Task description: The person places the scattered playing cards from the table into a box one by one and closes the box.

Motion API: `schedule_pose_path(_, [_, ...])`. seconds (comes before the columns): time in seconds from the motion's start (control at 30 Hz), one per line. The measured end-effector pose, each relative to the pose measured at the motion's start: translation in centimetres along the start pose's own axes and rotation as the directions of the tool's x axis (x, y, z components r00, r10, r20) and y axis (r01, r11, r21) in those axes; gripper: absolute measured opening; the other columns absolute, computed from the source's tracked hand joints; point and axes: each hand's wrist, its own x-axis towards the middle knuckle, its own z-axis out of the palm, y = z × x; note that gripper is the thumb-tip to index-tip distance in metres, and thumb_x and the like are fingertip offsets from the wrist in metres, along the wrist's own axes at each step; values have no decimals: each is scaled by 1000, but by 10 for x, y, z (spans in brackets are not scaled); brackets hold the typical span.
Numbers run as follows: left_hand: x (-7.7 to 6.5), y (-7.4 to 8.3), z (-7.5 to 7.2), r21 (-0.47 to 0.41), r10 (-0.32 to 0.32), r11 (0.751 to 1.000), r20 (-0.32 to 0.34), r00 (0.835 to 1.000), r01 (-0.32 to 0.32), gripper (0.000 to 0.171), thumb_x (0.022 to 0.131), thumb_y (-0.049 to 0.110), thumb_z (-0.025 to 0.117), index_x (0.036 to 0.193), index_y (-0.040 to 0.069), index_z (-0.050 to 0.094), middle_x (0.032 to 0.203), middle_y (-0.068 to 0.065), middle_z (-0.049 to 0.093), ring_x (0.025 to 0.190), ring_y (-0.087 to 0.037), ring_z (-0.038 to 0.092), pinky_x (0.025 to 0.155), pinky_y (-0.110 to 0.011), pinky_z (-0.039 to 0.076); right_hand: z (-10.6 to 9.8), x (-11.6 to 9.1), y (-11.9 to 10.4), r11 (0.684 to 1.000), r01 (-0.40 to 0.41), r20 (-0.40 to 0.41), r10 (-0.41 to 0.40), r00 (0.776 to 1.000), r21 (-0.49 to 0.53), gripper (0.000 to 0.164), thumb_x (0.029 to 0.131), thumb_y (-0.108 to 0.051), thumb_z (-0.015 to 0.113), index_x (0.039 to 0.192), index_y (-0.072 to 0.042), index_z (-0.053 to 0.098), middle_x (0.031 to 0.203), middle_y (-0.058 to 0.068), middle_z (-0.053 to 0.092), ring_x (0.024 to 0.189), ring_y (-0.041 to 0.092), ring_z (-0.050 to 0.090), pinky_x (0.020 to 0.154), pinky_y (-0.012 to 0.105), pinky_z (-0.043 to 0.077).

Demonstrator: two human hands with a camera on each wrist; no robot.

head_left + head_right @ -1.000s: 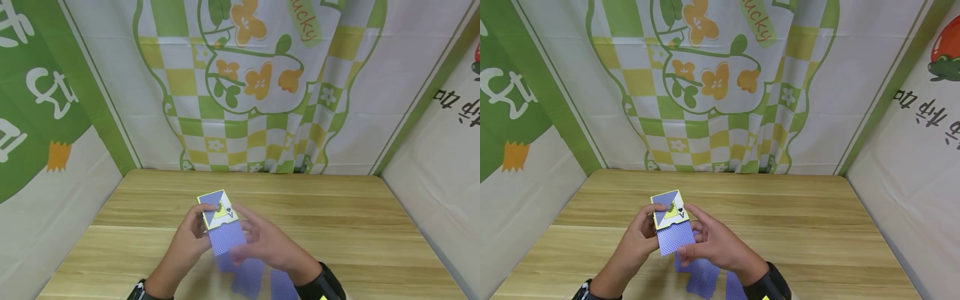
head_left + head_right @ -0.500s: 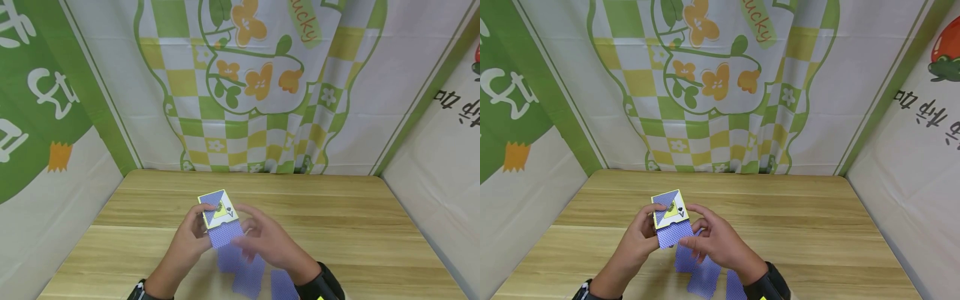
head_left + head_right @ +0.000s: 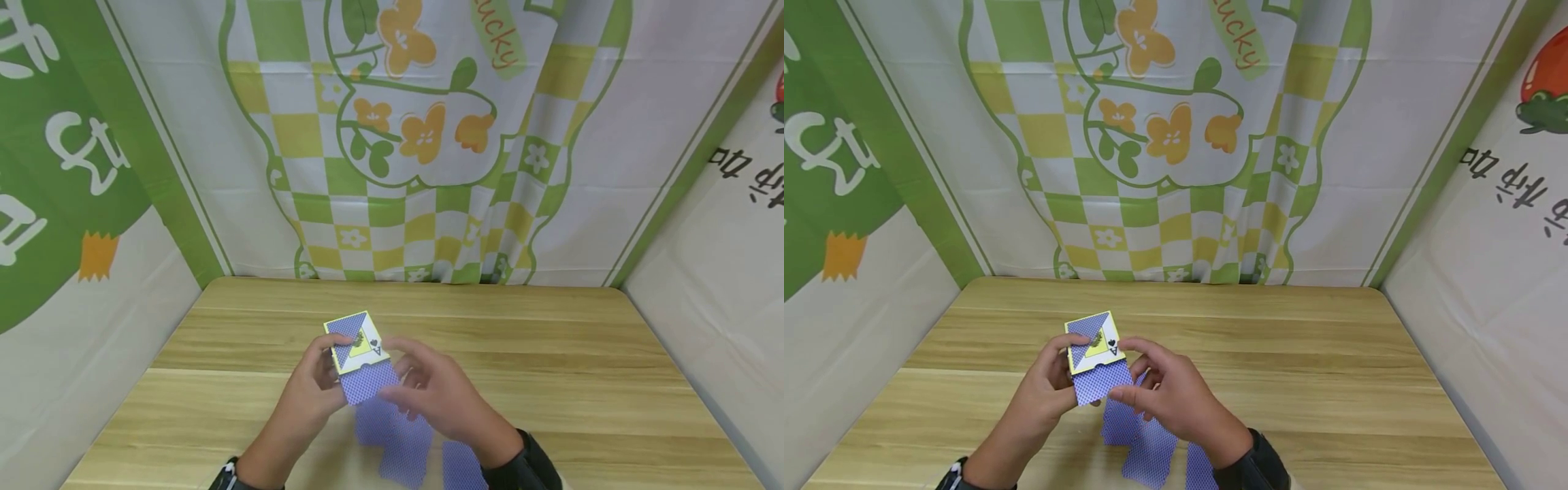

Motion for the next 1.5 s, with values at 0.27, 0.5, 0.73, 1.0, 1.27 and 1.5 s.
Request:
schedule_pose_path(0.27, [1, -2, 0, -20, -4, 1000, 1, 1000, 4, 64, 79, -17, 62, 135, 6, 42, 146, -27, 47, 124, -39, 57, 88, -33, 59, 2, -3, 1, 992, 120, -1, -121, 993, -40, 26, 92, -25, 75, 116, -17, 74, 89, 3, 70, 64, 10, 64, 56, 33, 59])
schedule_pose_path(0.5, [0, -1, 1, -19, -7, 1000, -5, 1000, 7, 66, 77, -18, 61, 135, 6, 43, 145, -26, 48, 122, -36, 59, 86, -33, 59, 3, -4, 2, 987, 147, -26, -149, 988, -70, 22, 93, -29, 74, 112, -18, 75, 90, 0, 72, 66, 9, 65, 56, 31, 58])
schedule_pose_path(0.73, [-1, 0, 0, -16, -16, 1000, -15, 1000, 16, 65, 78, -18, 61, 136, 6, 43, 146, -26, 47, 122, -35, 59, 85, -32, 59, 4, -4, 1, 974, 190, -46, -197, 979, -124, 22, 90, -28, 77, 110, -18, 75, 91, -1, 72, 67, 8, 64, 55, 29, 58])
schedule_pose_path(1.0, [-2, 0, 1, -12, -19, 1000, 32, 999, 20, 62, 81, -13, 68, 134, 8, 44, 128, -23, 54, 103, -27, 64, 76, -32, 60, 7, -1, 9, 953, 258, -114, -277, 954, -161, 14, 91, -25, 76, 102, -17, 74, 91, -3, 72, 72, 9, 64, 59, 28, 58])
schedule_pose_path(1.27, [-5, 1, 4, -9, -4, 1000, 112, 994, 5, 61, 84, -5, 74, 136, 1, 43, 114, -13, 61, 90, -21, 64, 75, -31, 61, 7, 2, 15, 957, 208, -226, -253, 941, -204, 13, 92, -21, 76, 92, -18, 63, 83, -9, 65, 73, 7, 62, 64, 27, 56])
schedule_pose_path(1.5, [-6, 4, 2, -35, 24, 999, 126, 992, -19, 60, 85, -4, 74, 136, 0, 42, 114, -13, 59, 93, -22, 64, 75, -31, 61, 3, 3, 13, 967, 139, -247, -191, 950, -212, 18, 90, -27, 78, 94, -20, 61, 81, -8, 63, 70, 9, 60, 61, 28, 55])
